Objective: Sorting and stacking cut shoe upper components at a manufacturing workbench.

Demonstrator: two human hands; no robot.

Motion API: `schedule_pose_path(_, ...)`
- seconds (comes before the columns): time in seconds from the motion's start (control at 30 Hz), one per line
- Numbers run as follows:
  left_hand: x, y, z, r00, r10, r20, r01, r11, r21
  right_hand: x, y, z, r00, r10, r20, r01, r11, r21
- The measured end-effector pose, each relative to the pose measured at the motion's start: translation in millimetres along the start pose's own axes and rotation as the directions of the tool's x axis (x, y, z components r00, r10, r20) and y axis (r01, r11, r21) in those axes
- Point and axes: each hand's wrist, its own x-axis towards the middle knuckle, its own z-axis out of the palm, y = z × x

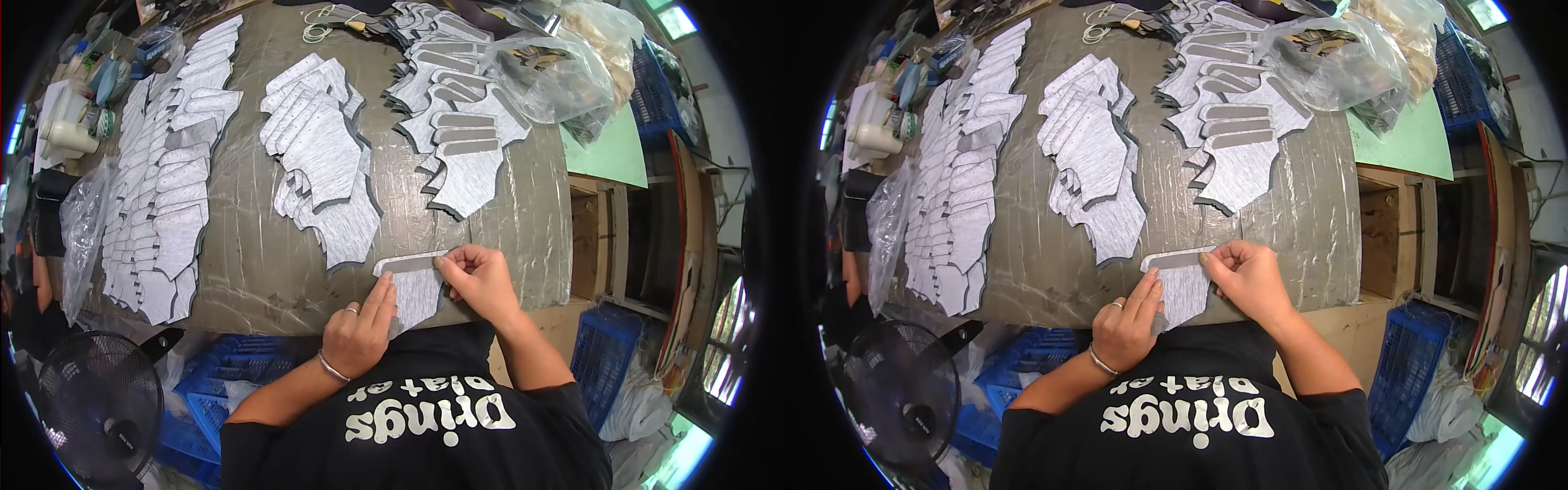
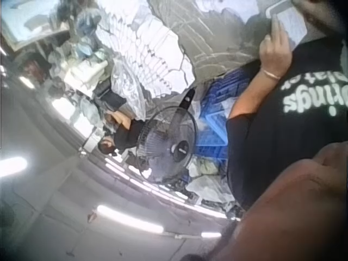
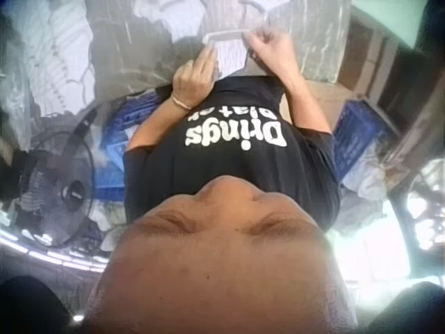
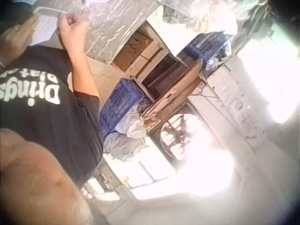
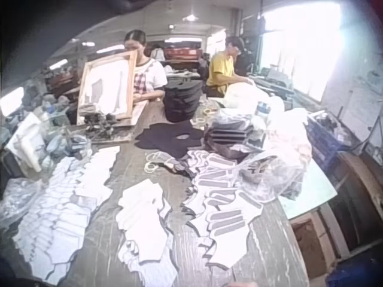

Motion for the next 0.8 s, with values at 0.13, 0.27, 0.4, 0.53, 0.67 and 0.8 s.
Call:
schedule_pose_path(0.13,0,3,-2,0.999,-0.016,0.032,0.016,1.0,-0.01,-1,1,1,0.999,-0.016,-0.035,0.014,0.998,-0.058)
schedule_pose_path(0.27,0,3,-2,0.999,-0.021,0.05,0.022,1.0,-0.017,1,10,3,0.99,-0.109,-0.089,0.091,0.979,-0.181)
schedule_pose_path(0.4,1,3,-3,0.998,-0.026,0.057,0.027,1.0,-0.014,3,12,4,0.979,-0.169,-0.117,0.136,0.96,-0.245)
schedule_pose_path(0.53,1,3,-3,0.997,-0.026,0.076,0.027,1.0,-0.016,2,9,5,0.955,-0.264,-0.134,0.2,0.908,-0.368)
schedule_pose_path(0.67,0,3,-4,0.997,-0.026,0.074,0.027,1.0,-0.009,5,0,0,0.926,-0.351,-0.141,0.219,0.8,-0.558)
schedule_pose_path(0.8,1,4,-1,0.998,-0.019,0.063,0.019,1.0,0.008,12,8,-17,0.891,-0.374,-0.256,0.156,0.784,-0.601)
